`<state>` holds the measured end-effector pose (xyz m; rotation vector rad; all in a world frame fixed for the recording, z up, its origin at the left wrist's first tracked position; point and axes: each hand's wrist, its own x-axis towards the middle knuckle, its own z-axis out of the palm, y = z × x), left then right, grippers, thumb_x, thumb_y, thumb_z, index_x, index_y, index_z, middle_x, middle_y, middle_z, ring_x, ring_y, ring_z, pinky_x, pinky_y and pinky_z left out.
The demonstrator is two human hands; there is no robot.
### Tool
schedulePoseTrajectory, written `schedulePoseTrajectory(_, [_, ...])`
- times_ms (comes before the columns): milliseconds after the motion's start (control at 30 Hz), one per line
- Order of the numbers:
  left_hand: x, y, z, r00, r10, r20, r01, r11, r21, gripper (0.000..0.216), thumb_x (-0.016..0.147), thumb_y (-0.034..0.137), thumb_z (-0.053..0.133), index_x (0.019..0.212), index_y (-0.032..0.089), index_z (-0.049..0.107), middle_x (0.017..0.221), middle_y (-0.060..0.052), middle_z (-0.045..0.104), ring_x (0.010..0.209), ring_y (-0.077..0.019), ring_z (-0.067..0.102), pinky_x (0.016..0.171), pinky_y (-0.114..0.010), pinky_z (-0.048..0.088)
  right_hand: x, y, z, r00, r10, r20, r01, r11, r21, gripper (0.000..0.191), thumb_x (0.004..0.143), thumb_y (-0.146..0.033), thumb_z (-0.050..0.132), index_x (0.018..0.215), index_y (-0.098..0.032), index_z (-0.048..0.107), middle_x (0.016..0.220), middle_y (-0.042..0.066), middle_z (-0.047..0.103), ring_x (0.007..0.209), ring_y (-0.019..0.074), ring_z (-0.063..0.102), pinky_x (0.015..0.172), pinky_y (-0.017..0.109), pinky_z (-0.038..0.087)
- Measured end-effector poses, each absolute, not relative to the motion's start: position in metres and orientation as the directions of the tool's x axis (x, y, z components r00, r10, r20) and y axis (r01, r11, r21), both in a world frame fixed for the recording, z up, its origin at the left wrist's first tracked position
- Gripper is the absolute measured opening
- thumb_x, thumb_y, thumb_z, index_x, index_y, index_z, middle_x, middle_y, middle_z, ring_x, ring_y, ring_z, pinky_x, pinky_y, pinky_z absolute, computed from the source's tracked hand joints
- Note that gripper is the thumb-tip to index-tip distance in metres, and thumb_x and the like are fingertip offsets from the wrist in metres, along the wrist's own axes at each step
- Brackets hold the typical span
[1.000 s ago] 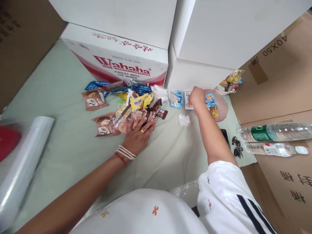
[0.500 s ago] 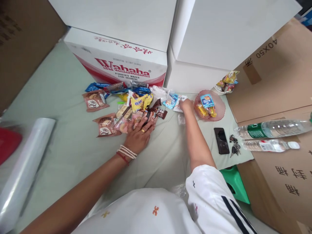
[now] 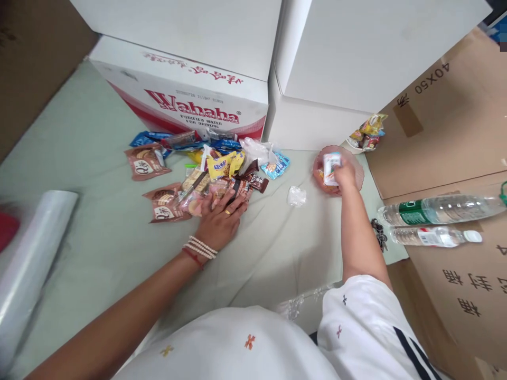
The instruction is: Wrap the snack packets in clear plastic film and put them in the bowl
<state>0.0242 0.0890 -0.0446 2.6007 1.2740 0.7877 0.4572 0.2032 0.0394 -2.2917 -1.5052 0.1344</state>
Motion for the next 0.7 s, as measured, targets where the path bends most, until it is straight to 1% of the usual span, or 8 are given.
schedulePoseTrajectory(133, [0.024, 0.089, -0.046, 0.506, 0.766, 0.396, 0.701, -0.633, 0.328, 0.058, 0.090, 0.014, 0.052, 0.144, 0.033, 0.059, 0.155, -0.004, 0.055, 0.154, -0.0285, 0.036, 0.129, -0.064, 0.001, 0.435, 0.195, 0.035, 0.445, 0.884, 0.142, 0.884, -0.409, -0.226, 0.038, 0.093, -0.030, 0.053, 0.124, -0.017, 0.070, 0.126, 0.019, 0.062, 0.121, 0.0360, 0.052, 0.100, 0.052, 0.044])
schedulePoseTrajectory(200, [0.024, 0.089, -0.046, 0.512, 0.763, 0.395, 0.700, -0.637, 0.324, 0.058, 0.091, 0.014, 0.052, 0.145, 0.033, 0.058, 0.155, -0.004, 0.055, 0.154, -0.0283, 0.036, 0.129, -0.064, 0.001, 0.417, 0.194, 0.042, 0.430, 0.872, 0.235, 0.901, -0.396, -0.177, 0.038, 0.093, -0.033, 0.053, 0.123, -0.019, 0.070, 0.141, 0.020, 0.053, 0.134, 0.0393, 0.041, 0.107, 0.055, 0.039])
schedulePoseTrajectory(267, [0.024, 0.089, -0.045, 0.512, 0.763, 0.394, 0.700, -0.637, 0.324, 0.059, 0.091, 0.014, 0.052, 0.146, 0.034, 0.057, 0.155, -0.003, 0.055, 0.154, -0.0285, 0.036, 0.129, -0.064, 0.001, 0.393, 0.199, 0.047, 0.402, 0.857, 0.324, 0.915, -0.364, -0.172, 0.040, 0.098, -0.035, 0.044, 0.126, -0.018, 0.068, 0.143, 0.021, 0.052, 0.135, 0.0373, 0.042, 0.109, 0.053, 0.037])
schedulePoseTrajectory(333, [0.024, 0.089, -0.045, 0.509, 0.766, 0.392, 0.701, -0.634, 0.328, 0.062, 0.090, 0.013, 0.052, 0.148, 0.035, 0.055, 0.155, -0.003, 0.055, 0.154, -0.0289, 0.036, 0.129, -0.064, 0.000, 0.364, 0.208, 0.046, 0.374, 0.894, 0.247, 0.923, -0.334, -0.191, 0.044, 0.102, -0.039, 0.036, 0.120, -0.015, 0.069, 0.129, 0.022, 0.061, 0.125, 0.0352, 0.053, 0.107, 0.049, 0.040])
schedulePoseTrajectory(400, [0.024, 0.089, -0.044, 0.505, 0.770, 0.390, 0.702, -0.629, 0.333, 0.064, 0.090, 0.013, 0.052, 0.149, 0.036, 0.053, 0.156, -0.003, 0.054, 0.154, -0.0293, 0.036, 0.129, -0.064, 0.001, 0.335, 0.221, 0.035, 0.383, 0.923, -0.031, 0.899, -0.380, -0.217, 0.047, 0.101, -0.048, 0.041, 0.109, -0.012, 0.071, 0.113, 0.024, 0.068, 0.115, 0.0367, 0.061, 0.101, 0.048, 0.044])
schedulePoseTrajectory(500, [0.024, 0.088, -0.045, 0.506, 0.767, 0.394, 0.700, -0.633, 0.332, 0.063, 0.089, 0.013, 0.052, 0.149, 0.035, 0.054, 0.156, -0.003, 0.054, 0.154, -0.0296, 0.036, 0.128, -0.065, 0.003, 0.302, 0.240, 0.012, 0.460, 0.848, -0.264, 0.816, -0.521, -0.252, 0.046, 0.094, -0.053, 0.054, 0.108, -0.012, 0.070, 0.117, 0.025, 0.069, 0.116, 0.0384, 0.061, 0.099, 0.046, 0.046])
schedulePoseTrajectory(600, [0.024, 0.088, -0.045, 0.509, 0.765, 0.394, 0.701, -0.634, 0.327, 0.058, 0.090, 0.014, 0.052, 0.144, 0.033, 0.058, 0.155, -0.003, 0.055, 0.154, -0.0293, 0.037, 0.128, -0.065, 0.004, 0.282, 0.248, -0.006, 0.505, 0.841, -0.196, 0.783, -0.541, -0.306, 0.040, 0.093, -0.046, 0.055, 0.116, -0.015, 0.065, 0.126, 0.020, 0.066, 0.126, 0.0339, 0.055, 0.104, 0.043, 0.042])
schedulePoseTrajectory(700, [0.024, 0.089, -0.046, 0.510, 0.767, 0.391, 0.707, -0.632, 0.318, 0.054, 0.091, 0.014, 0.051, 0.141, 0.032, 0.061, 0.155, -0.003, 0.055, 0.154, -0.0288, 0.036, 0.128, -0.065, 0.005, 0.270, 0.245, -0.018, 0.525, 0.847, -0.082, 0.712, -0.490, -0.502, 0.032, 0.094, -0.038, 0.051, 0.119, -0.019, 0.057, 0.123, 0.012, 0.067, 0.119, 0.0249, 0.058, 0.101, 0.034, 0.044])
